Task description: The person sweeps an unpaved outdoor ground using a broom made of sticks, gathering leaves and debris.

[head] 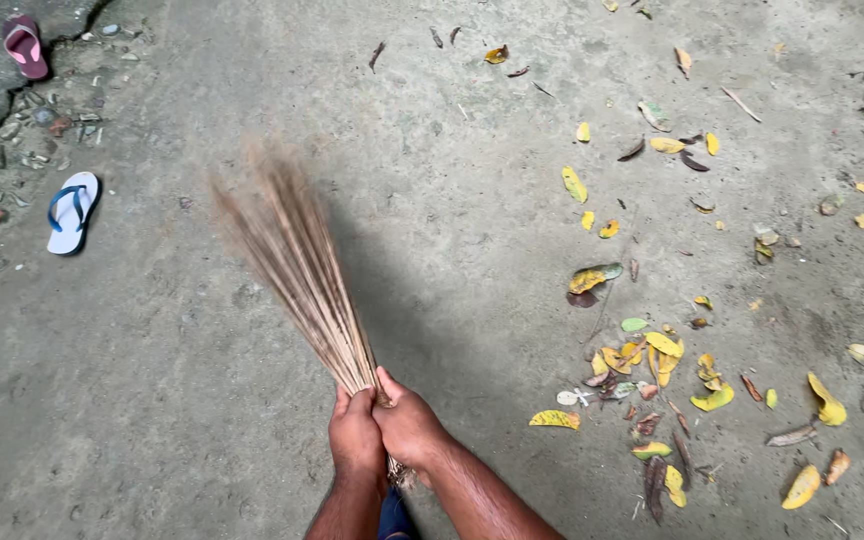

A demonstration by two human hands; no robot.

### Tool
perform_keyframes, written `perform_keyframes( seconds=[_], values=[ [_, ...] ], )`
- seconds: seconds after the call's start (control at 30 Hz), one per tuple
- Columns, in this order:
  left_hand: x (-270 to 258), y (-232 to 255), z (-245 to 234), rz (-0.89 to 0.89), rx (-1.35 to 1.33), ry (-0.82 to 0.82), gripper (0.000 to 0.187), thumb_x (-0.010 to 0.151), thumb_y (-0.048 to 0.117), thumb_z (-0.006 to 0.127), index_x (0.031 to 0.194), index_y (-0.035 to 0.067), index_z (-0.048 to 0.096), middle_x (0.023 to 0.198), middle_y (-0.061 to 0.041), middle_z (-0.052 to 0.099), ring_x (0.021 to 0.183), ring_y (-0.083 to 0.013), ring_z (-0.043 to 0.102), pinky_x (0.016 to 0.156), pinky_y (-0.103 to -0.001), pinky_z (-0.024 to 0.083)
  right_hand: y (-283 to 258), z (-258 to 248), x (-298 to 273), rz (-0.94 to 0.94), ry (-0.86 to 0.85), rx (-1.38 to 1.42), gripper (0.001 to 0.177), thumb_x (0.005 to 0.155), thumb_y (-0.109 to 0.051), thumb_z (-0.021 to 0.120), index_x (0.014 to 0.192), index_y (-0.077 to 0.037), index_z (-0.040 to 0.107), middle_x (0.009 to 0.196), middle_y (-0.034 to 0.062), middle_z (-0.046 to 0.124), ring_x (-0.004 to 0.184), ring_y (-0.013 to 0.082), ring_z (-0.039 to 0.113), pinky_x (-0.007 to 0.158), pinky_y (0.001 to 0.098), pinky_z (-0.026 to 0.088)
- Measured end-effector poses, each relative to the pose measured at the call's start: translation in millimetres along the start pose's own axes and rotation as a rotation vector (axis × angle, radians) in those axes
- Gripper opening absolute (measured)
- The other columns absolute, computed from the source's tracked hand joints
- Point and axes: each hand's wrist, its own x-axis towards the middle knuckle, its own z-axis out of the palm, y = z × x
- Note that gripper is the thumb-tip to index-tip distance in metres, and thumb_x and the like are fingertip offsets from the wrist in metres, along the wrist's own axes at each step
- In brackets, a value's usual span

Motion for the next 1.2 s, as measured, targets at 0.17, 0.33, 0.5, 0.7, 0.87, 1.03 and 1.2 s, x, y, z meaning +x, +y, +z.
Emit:
perform_keyframes(
  seconds=[0.17, 0.33, 0.5, 0.7, 0.87, 1.03, 1.2],
  values=[
    [35.5, 2.8, -5.0, -0.2, 0.148, 0.16, 0.042, 0.094, 0.021, 0.057, 0.128, -0.003, 0.061, 0.114, -0.018, 0.069, 0.099, -0.0258, 0.066, 0.09, -0.041, 0.051, 2.3, 7.2, 45.0, 0.129, -0.032, -0.045, 0.069, 0.102, -0.031, 0.054, 0.164, -0.028, 0.022, 0.156, 0.007, 0.051, 0.136, 0.0185, 0.052, 0.109, 0.0373, 0.04],
    [71.2, -7.9, 20.4, -0.296, 0.642, -0.204, 0.039, 0.089, 0.026, 0.061, 0.114, -0.002, 0.07, 0.102, -0.018, 0.073, 0.095, -0.0284, 0.067, 0.09, -0.042, 0.051, 8.3, -3.1, 43.0, 0.322, 0.244, 0.445, 0.069, 0.102, -0.029, 0.047, 0.165, -0.035, 0.018, 0.154, 0.0065, 0.053, 0.136, 0.022, 0.056, 0.112, 0.0452, 0.046],
    [97.8, 5.9, 52.5, -0.32, 0.84, -0.587, 0.037, 0.09, 0.021, 0.058, 0.116, -0.003, 0.068, 0.1, -0.015, 0.072, 0.091, -0.0251, 0.066, 0.089, -0.04, 0.052, -1.5, -0.3, 48.2, 0.184, 0.493, 0.781, 0.059, 0.106, -0.044, 0.037, 0.161, -0.023, 0.03, 0.146, 0.0115, 0.058, 0.13, 0.0229, 0.058, 0.106, 0.0455, 0.048],
    [97.6, 41.9, 65.4, -0.287, 0.344, -0.654, 0.044, 0.092, 0.009, 0.05, 0.135, 0.01, 0.059, 0.106, -0.012, 0.07, 0.09, -0.0189, 0.064, 0.085, -0.033, 0.053, -50.8, -1.2, 43.2, 0.055, 0.517, 0.475, 0.068, 0.103, -0.03, 0.04, 0.164, -0.03, 0.008, 0.142, 0.0062, 0.063, 0.125, 0.0178, 0.065, 0.102, 0.0329, 0.053],
    [109.3, 60.9, 66.4, -0.063, 0.144, -0.37, 0.041, 0.091, 0.011, 0.05, 0.131, 0.002, 0.059, 0.108, -0.013, 0.071, 0.093, -0.0205, 0.066, 0.086, -0.034, 0.053, -85.5, -22.5, 61.4, -0.101, 0.243, 0.248, 0.071, 0.102, -0.023, 0.042, 0.163, -0.028, 0.007, 0.147, 0.0037, 0.059, 0.126, 0.012, 0.063, 0.104, 0.028, 0.05],
    [123.2, 55.3, 97.6, -0.113, 0.254, -0.028, 0.04, 0.091, 0.02, 0.056, 0.125, -0.001, 0.062, 0.105, -0.016, 0.071, 0.094, -0.0242, 0.066, 0.087, -0.038, 0.051, -100.7, -59.4, 93.3, 0.028, 0.11, 0.14, 0.068, 0.102, -0.025, 0.047, 0.163, -0.027, 0.018, 0.144, 0.0083, 0.064, 0.123, 0.0157, 0.064, 0.102, 0.0286, 0.049],
    [142.4, 39.3, 147.3, -0.268, 0.669, -0.201, 0.038, 0.092, 0.024, 0.056, 0.121, 0.003, 0.064, 0.102, -0.017, 0.073, 0.091, -0.0279, 0.068, 0.086, -0.042, 0.053, -89.0, -95.0, 112.7, 0.263, 0.278, 0.466, 0.063, 0.104, -0.028, 0.047, 0.162, -0.03, 0.025, 0.149, 0.006, 0.055, 0.134, 0.0182, 0.055, 0.11, 0.0392, 0.045]
  ],
)
